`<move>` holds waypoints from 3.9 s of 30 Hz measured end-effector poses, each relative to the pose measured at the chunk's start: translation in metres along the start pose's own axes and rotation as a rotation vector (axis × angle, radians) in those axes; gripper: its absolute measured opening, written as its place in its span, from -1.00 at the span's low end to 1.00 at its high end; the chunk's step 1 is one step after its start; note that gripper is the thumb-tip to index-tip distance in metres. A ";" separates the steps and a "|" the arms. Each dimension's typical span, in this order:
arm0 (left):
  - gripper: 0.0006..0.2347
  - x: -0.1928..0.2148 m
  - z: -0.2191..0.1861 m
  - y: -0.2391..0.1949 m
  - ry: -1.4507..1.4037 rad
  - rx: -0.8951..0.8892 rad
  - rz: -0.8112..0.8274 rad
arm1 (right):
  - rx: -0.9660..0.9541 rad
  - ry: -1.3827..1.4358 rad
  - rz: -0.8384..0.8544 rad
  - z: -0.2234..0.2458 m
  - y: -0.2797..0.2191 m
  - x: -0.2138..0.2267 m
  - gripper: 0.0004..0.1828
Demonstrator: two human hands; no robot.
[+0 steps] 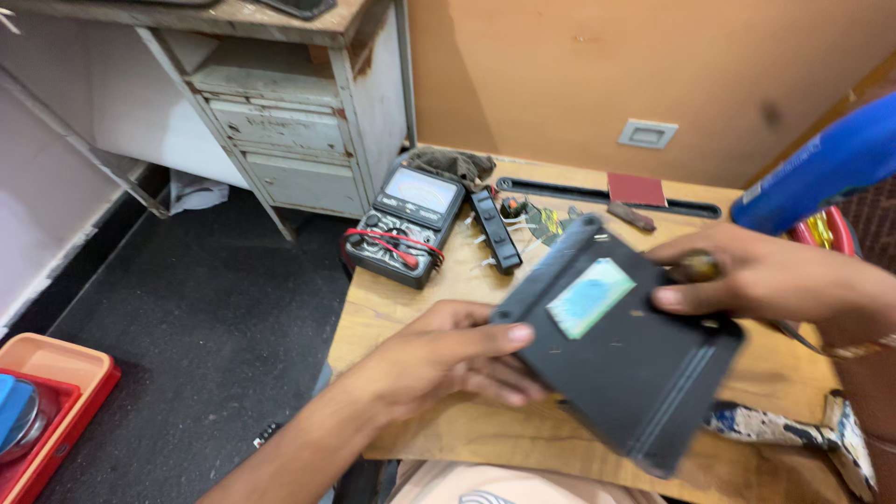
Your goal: The person disassembles and repairs a black electronic device housing by removing screws with a screwdriver, taking apart the casing components, and then reassembling the unit.
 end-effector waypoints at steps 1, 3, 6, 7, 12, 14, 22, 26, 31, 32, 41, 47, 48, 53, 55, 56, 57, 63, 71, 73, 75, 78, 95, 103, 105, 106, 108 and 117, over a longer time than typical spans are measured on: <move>-0.62 0.007 0.011 -0.007 -0.010 0.008 -0.033 | -0.117 -0.122 -0.017 -0.002 0.009 -0.007 -0.35; -0.65 0.022 0.027 -0.017 -0.025 0.020 -0.100 | -0.347 -0.368 -0.048 -0.001 0.022 -0.017 -0.35; -0.65 0.038 0.048 -0.023 0.093 0.102 -0.185 | -0.277 -0.452 -0.028 0.021 0.042 -0.035 -0.36; -0.65 0.042 0.052 -0.022 0.138 0.137 -0.210 | -0.296 -0.437 0.012 0.024 0.046 -0.041 -0.40; -0.66 0.048 0.055 -0.021 0.292 0.242 -0.332 | -0.284 -0.421 0.075 0.027 0.054 -0.052 -0.48; -0.68 0.039 0.048 -0.022 0.369 0.201 -0.325 | -0.279 -0.450 0.053 0.025 0.053 -0.050 -0.47; -0.59 0.014 0.017 -0.038 0.889 0.290 -0.528 | -0.357 -0.736 -0.066 0.036 0.042 -0.045 -0.50; -0.52 0.010 0.013 -0.037 1.136 0.208 -0.578 | -0.354 -0.770 -0.105 0.041 0.037 -0.049 -0.52; -0.48 0.016 0.018 -0.035 1.199 0.156 -0.593 | -0.349 -0.825 -0.182 0.045 0.035 -0.049 -0.55; -0.48 0.016 0.018 -0.035 1.211 0.145 -0.590 | -0.347 -0.822 -0.209 0.046 0.033 -0.049 -0.56; -0.49 0.021 0.006 -0.047 1.235 0.069 -0.655 | -0.319 -0.720 -0.582 0.069 -0.012 -0.016 -0.73; -0.28 0.016 0.004 -0.048 1.182 -0.158 -0.641 | -0.157 -0.783 -0.899 0.066 -0.071 0.031 -0.79; -0.24 0.015 0.003 -0.048 1.184 -0.202 -0.629 | -0.102 -0.848 -0.896 0.064 -0.074 0.037 -0.78; -0.15 0.017 0.008 -0.044 1.117 -0.123 -0.620 | -0.261 -1.026 -0.636 0.027 -0.069 0.052 -0.75; -0.13 0.016 0.008 -0.043 1.093 -0.063 -0.628 | -0.283 -0.987 -0.572 0.016 -0.064 0.050 -0.76; -0.13 0.017 0.007 -0.042 1.092 -0.034 -0.636 | -0.291 -0.963 -0.557 0.010 -0.060 0.047 -0.78; -0.13 0.017 0.007 -0.043 1.090 -0.001 -0.646 | -0.299 -0.937 -0.538 0.005 -0.056 0.044 -0.80; -0.20 0.011 0.003 -0.042 1.104 -0.062 -0.632 | 0.000 -0.984 -0.522 0.003 -0.030 0.034 -0.79; -0.22 0.011 0.005 -0.041 1.124 -0.134 -0.597 | -0.287 -0.999 -0.486 -0.009 0.007 0.036 -0.79; -0.22 0.012 0.006 -0.042 1.138 -0.165 -0.589 | -0.348 -1.024 -0.441 -0.013 0.014 0.036 -0.77; -0.21 0.010 0.007 -0.042 1.163 -0.245 -0.574 | -0.398 -1.077 -0.398 -0.017 0.019 0.037 -0.75; -0.20 0.010 0.009 -0.041 1.240 -0.291 -0.548 | -0.452 -1.098 -0.370 -0.020 0.019 0.039 -0.75; -0.14 0.011 0.007 -0.033 1.286 -0.098 -0.582 | -0.486 -1.062 -0.406 -0.022 0.013 0.040 -0.69; -0.14 0.012 0.008 -0.032 1.276 -0.132 -0.588 | -0.372 -1.032 -0.463 -0.020 0.012 0.041 -0.72; -0.15 0.010 0.006 -0.033 1.260 -0.208 -0.573 | -0.209 -0.948 -0.554 -0.009 0.006 0.051 -0.72; -0.15 0.011 0.006 -0.032 1.265 -0.210 -0.572 | -0.197 -0.898 -0.626 -0.006 -0.001 0.058 -0.73; -0.13 0.012 0.006 -0.032 1.273 -0.209 -0.571 | -0.174 -0.792 -0.762 0.003 -0.021 0.071 -0.76; -0.08 0.013 0.001 -0.034 1.290 -0.117 -0.552 | -0.180 -0.631 -1.064 0.016 -0.117 0.092 -0.79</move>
Point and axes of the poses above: each hand's wrist, its own y-axis towards the middle knuckle, its own x-axis out of the back of the hand, z = x × y, the point moved 7 cm from there along y, towards the middle knuckle, and after that the axes turned 7 degrees about x, right-handed, at the moved point
